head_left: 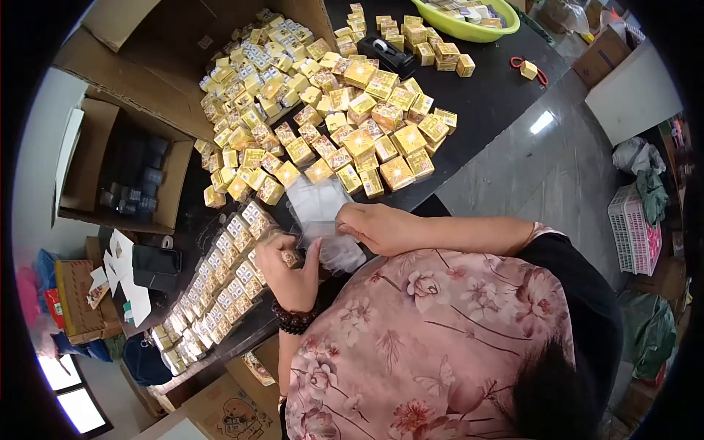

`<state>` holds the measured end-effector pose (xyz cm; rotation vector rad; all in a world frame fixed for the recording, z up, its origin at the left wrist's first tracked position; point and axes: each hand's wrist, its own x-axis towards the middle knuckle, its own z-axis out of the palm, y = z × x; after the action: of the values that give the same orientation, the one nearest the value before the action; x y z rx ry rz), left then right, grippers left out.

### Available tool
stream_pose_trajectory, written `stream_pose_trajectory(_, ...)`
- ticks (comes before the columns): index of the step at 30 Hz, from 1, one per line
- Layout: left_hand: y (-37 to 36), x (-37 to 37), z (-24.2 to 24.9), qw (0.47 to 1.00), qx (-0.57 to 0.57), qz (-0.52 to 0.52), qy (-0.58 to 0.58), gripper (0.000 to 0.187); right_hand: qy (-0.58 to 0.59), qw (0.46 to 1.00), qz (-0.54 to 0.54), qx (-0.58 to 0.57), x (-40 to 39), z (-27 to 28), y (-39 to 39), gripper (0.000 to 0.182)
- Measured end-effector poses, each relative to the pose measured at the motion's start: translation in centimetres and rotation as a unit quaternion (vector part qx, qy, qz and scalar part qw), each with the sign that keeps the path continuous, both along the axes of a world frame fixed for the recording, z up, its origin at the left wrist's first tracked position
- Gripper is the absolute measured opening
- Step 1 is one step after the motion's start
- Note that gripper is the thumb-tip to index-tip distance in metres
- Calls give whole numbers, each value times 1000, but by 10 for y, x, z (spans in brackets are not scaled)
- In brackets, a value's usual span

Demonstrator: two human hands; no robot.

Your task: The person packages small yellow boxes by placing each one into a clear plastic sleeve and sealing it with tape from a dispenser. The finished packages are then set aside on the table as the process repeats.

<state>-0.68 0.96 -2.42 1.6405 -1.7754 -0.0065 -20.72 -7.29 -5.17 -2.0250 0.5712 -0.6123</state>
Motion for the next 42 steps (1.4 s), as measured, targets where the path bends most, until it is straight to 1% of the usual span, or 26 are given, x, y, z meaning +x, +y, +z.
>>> stream_pose_trajectory(1,1,3,-1,996,71,-14,53,39,2,1000,-15,-10,0,0,2,8)
stream_pose_trajectory(2,1,-1,-2,998,39,-34,37,23,5,999,-30,-19,-1,0,2,7)
stream_pose_trajectory(5,3,-9,6,987,89,-112,67,19,38,998,1,-42,-3,2,-2,18)
stream_pose_trajectory(6,6,-4,-1,970,155,-121,144,15,39,998,-1,-41,-5,9,-5,18)
stream_pose_trajectory(8,9,3,4,949,199,-141,202,15,102,970,155,159,-10,27,-15,37)
stream_pose_trajectory(9,9,4,8,923,239,-158,257,14,102,970,154,160,-12,24,-20,37)
stream_pose_trajectory(11,3,1,19,917,220,-229,243,12,61,819,279,497,-13,11,-31,54)
stream_pose_trajectory(13,0,-4,32,906,197,-298,228,10,33,824,309,474,-9,7,-36,54)
stream_pose_trajectory(15,-2,-9,44,905,220,-317,177,11,93,912,260,304,-5,15,-39,51)
stream_pose_trajectory(16,-2,-7,40,905,219,-318,178,11,94,912,259,303,-7,24,-38,51)
stream_pose_trajectory(18,-1,2,24,893,299,-276,190,15,136,947,237,169,-12,46,-35,51)
stream_pose_trajectory(20,6,5,12,865,317,-282,267,17,58,986,145,57,-30,39,-53,49)
stream_pose_trajectory(21,9,6,8,831,334,-284,343,19,98,994,-43,8,-44,55,-66,49)
stream_pose_trajectory(22,9,4,4,830,333,-283,346,19,90,965,-216,-117,-63,40,-92,52)
stream_pose_trajectory(23,10,3,2,785,390,-282,390,22,188,893,-332,-238,-91,31,-114,56)
stream_pose_trajectory(24,10,2,0,734,443,-280,431,25,272,850,-402,-205,-113,16,-130,59)
stream_pose_trajectory(26,9,0,-8,722,445,-289,444,29,278,842,-423,-185,-142,-18,-152,63)
stream_pose_trajectory(28,7,-1,-9,708,448,-299,457,34,239,903,-340,-110,-149,-20,-157,64)
stream_pose_trajectory(29,3,0,-6,700,435,-262,503,37,241,903,-337,-110,-151,-23,-155,64)
stream_pose_trajectory(31,0,4,-5,686,365,-201,596,43,101,890,-427,-125,-139,-7,-141,58)
stream_pose_trajectory(34,-9,1,8,751,247,-169,588,45,-184,946,-264,36,-91,32,-94,49)
stream_pose_trajectory(35,-10,0,11,764,240,-158,577,45,-214,949,-183,143,-73,45,-69,53)
stream_pose_trajectory(38,-12,-3,14,800,207,-151,543,45,-123,985,-118,-31,-38,56,-34,56)
stream_pose_trajectory(40,-9,-4,18,816,195,-137,526,45,-97,992,-83,-11,-25,55,-27,59)
stream_pose_trajectory(41,-7,-3,18,817,193,-133,527,45,-195,968,-59,149,-17,52,-20,51)
stream_pose_trajectory(42,-6,-1,17,823,175,-138,523,45,-195,968,-54,150,-17,51,-21,51)
